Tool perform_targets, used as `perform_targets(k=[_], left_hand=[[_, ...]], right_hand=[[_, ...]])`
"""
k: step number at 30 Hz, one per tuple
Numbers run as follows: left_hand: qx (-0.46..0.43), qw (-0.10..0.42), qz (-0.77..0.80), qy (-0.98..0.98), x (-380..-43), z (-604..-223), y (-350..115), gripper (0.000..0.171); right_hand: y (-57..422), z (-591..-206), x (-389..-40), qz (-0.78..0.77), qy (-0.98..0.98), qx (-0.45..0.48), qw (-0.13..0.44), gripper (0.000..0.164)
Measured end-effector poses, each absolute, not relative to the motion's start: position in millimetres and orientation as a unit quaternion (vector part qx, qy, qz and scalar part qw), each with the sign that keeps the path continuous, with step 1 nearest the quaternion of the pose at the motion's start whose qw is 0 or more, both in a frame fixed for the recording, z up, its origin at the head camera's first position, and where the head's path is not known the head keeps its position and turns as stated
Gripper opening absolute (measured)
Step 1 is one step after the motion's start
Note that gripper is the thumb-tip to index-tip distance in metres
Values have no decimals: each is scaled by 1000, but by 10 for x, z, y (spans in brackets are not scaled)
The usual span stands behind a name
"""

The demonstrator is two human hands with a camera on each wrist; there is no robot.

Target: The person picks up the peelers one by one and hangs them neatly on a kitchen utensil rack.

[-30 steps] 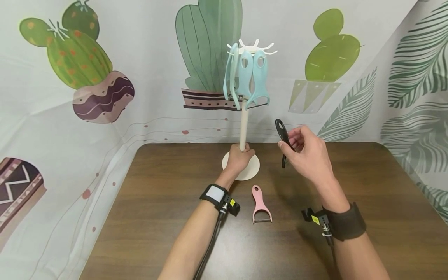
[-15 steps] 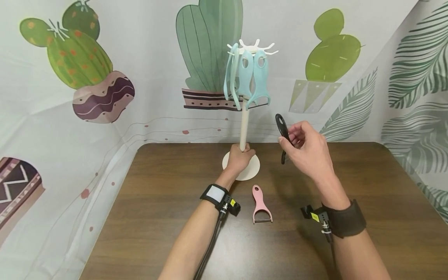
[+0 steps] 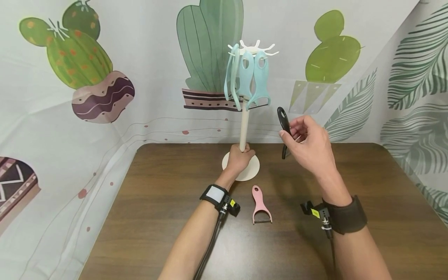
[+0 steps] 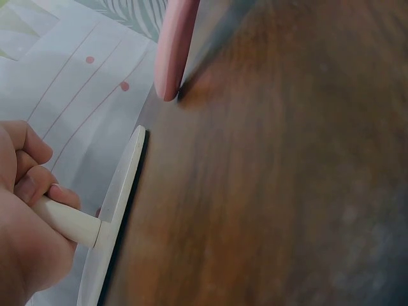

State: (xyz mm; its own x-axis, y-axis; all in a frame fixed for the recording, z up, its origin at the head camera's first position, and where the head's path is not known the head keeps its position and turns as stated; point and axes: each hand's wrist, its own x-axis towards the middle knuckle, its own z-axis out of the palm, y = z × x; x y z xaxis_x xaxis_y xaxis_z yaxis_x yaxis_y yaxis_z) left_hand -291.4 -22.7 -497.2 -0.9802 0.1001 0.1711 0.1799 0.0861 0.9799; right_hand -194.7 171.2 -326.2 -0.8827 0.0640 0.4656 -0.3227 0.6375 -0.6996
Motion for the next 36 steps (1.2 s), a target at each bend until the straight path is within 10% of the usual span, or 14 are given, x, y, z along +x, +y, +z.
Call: perform_targets(k=[36], left_hand=[[-84, 33, -660, -746, -2901, -4955, -224, 42]], right_hand=[[1539, -2954, -2003, 492, -823, 79, 272, 30]])
